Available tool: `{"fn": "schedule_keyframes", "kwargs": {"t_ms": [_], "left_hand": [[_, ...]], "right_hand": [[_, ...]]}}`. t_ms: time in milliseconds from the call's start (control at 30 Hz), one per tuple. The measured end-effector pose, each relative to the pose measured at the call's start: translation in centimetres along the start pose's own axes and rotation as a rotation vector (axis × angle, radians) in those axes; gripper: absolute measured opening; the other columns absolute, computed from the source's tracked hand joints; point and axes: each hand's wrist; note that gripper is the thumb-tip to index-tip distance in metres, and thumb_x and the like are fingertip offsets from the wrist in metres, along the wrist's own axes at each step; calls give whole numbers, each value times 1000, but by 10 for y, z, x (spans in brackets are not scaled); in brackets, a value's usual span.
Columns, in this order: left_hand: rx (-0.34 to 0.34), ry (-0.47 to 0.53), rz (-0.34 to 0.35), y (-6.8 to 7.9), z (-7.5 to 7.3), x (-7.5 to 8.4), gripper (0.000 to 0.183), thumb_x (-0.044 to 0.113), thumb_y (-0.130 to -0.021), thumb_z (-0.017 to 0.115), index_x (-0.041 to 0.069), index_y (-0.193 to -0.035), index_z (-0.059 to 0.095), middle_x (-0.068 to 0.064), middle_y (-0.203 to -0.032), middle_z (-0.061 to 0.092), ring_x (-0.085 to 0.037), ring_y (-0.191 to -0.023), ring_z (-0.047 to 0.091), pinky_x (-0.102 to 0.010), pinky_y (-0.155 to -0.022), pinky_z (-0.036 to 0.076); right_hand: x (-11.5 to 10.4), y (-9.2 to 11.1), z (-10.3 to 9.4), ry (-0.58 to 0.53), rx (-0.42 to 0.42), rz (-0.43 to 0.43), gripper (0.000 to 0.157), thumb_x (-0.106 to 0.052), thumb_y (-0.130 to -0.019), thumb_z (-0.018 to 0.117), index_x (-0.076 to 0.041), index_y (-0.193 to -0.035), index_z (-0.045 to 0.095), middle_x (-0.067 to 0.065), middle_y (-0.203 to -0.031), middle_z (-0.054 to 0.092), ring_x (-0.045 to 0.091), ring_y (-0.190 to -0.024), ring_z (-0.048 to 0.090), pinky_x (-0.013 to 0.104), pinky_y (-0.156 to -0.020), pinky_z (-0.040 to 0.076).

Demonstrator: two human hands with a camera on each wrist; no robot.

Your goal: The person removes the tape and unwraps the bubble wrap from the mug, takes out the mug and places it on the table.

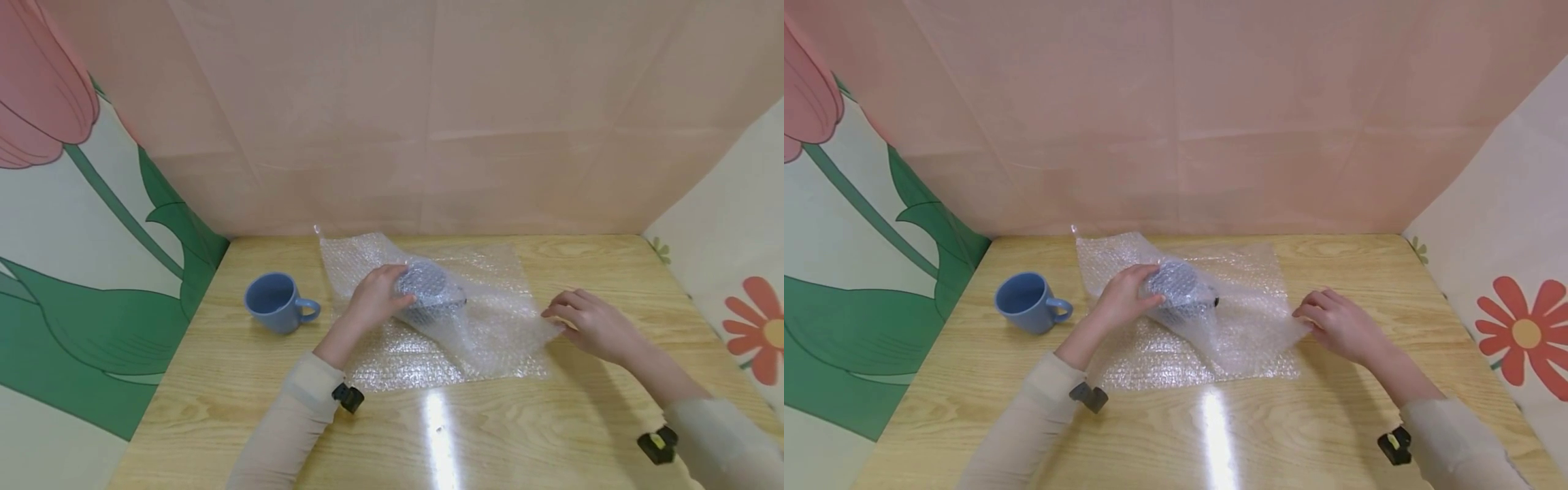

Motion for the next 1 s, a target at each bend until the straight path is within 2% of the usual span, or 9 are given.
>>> {"fn": "schedule_keyframes", "kwargs": {"t_ms": [200,500,667,767,833,1000], "left_hand": [[3,-5,-2,-1,0,-1,64,39,-81,68,15,-136,44,-7,-138,46,-25,-126,43,-40,-105,36],[7,-13,9,-1,-1,-1,64,38,-81,67,14,-135,44,-8,-138,46,-25,-126,43,-41,-104,37],[2,-2,5,-2,-1,-1,64,38,-81,67,14,-136,44,-7,-138,46,-25,-126,43,-41,-104,37],[-4,4,5,-2,-1,-1,64,39,-81,67,15,-136,43,-7,-138,45,-25,-126,43,-41,-105,36],[-6,5,5,-2,0,-1,64,39,-81,67,15,-136,43,-6,-138,45,-25,-126,43,-41,-105,36],[-7,3,7,-2,0,-1,64,39,-81,67,14,-136,44,-6,-138,46,-24,-126,43,-40,-105,36]], "right_hand": [[1,8,-2,25,-28,31,49,-33,-99,27,-8,-96,69,9,-90,63,24,-80,59,38,-66,49],[4,13,-4,34,-39,63,47,-39,-99,34,-9,-94,70,7,-90,64,24,-82,59,38,-67,49],[4,14,-6,29,-86,97,26,-32,-89,57,-10,-95,70,8,-92,64,24,-84,59,39,-69,50],[3,15,-6,25,-103,101,24,-27,-80,66,-10,-96,70,7,-93,64,24,-86,59,39,-70,50],[3,15,-5,21,-109,101,26,-29,-80,64,-9,-95,70,7,-93,63,23,-86,59,38,-71,50],[2,15,-5,4,-100,97,37,-41,-91,50,-9,-94,69,6,-92,63,22,-84,60,39,-70,50]]}}
Point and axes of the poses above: each hand's wrist, its own y-axis away from the middle knuckle, its own z-axis out of the palm, x = y × z
